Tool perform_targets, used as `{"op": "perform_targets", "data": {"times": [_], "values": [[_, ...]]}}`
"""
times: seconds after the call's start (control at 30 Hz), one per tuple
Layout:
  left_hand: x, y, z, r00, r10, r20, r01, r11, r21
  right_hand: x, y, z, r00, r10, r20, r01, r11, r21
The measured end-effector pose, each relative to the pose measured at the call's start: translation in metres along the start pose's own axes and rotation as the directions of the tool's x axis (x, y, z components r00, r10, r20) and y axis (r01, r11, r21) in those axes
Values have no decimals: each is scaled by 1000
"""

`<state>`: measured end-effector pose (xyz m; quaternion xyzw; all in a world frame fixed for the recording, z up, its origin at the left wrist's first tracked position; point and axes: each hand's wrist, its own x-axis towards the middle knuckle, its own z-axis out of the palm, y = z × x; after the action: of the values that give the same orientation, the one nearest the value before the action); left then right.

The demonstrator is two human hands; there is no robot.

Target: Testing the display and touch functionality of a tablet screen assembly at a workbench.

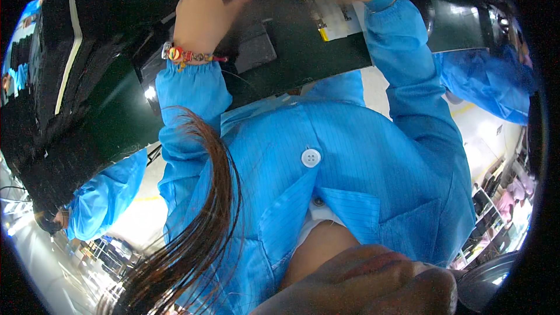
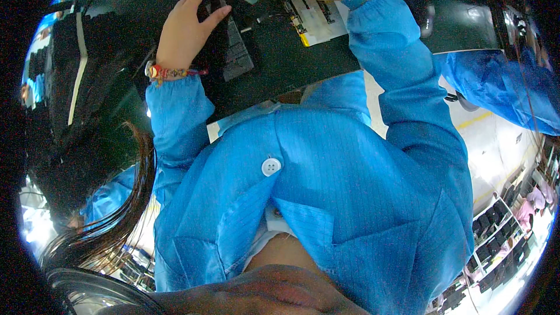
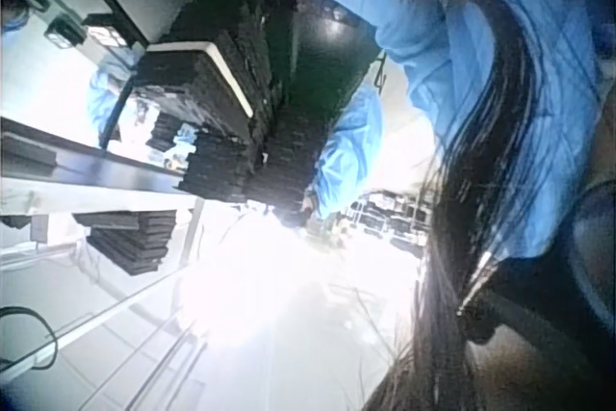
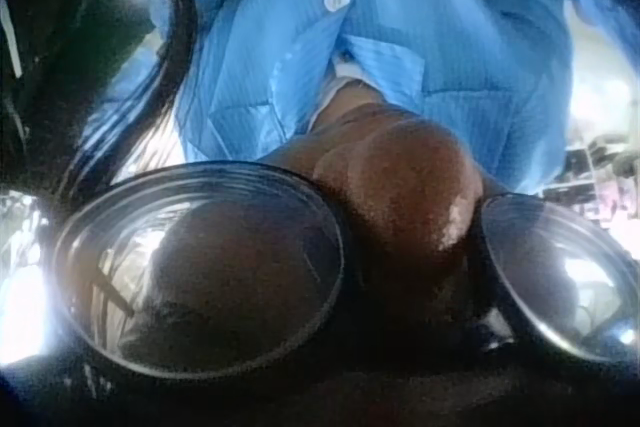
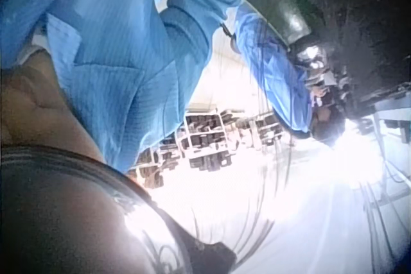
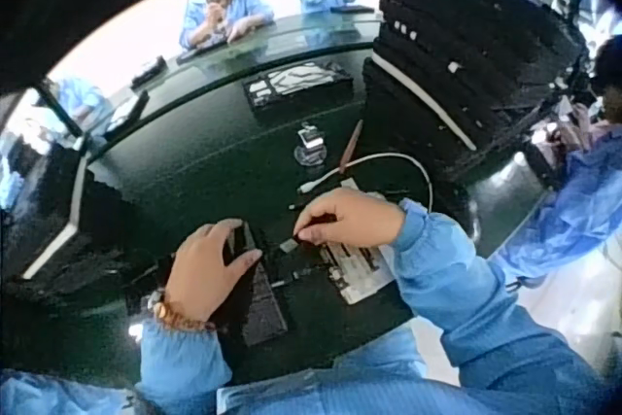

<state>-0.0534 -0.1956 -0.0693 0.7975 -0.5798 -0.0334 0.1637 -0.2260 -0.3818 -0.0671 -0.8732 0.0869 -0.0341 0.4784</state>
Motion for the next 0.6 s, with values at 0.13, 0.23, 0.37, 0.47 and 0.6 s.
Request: {"op": "perform_targets", "data": {"times": [0.13, 0.23, 0.37, 0.47, 0.6], "values": [[-1, 12, 10, 972, 105, -208, -93, 993, 69, -5, -18, -11, 925, 301, 232, -329, 940, 93], [5, 33, 19, 907, 313, -282, -348, 934, -82, -3, -22, -10, 933, 277, 229, -321, 930, 181], [8, 67, 26, 953, 294, -76, -302, 947, -111, -6, 2, -10, 969, 200, 147, -200, 980, -17], [9, 70, 30, 977, 210, -27, -211, 977, -41, -13, -3, -13, 947, -317, 47, 318, 948, -5], [4, 67, 34, 970, 235, -56, -230, 970, 78, -10, 10, -21, 998, -16, 61, 8, 991, 133]]}}
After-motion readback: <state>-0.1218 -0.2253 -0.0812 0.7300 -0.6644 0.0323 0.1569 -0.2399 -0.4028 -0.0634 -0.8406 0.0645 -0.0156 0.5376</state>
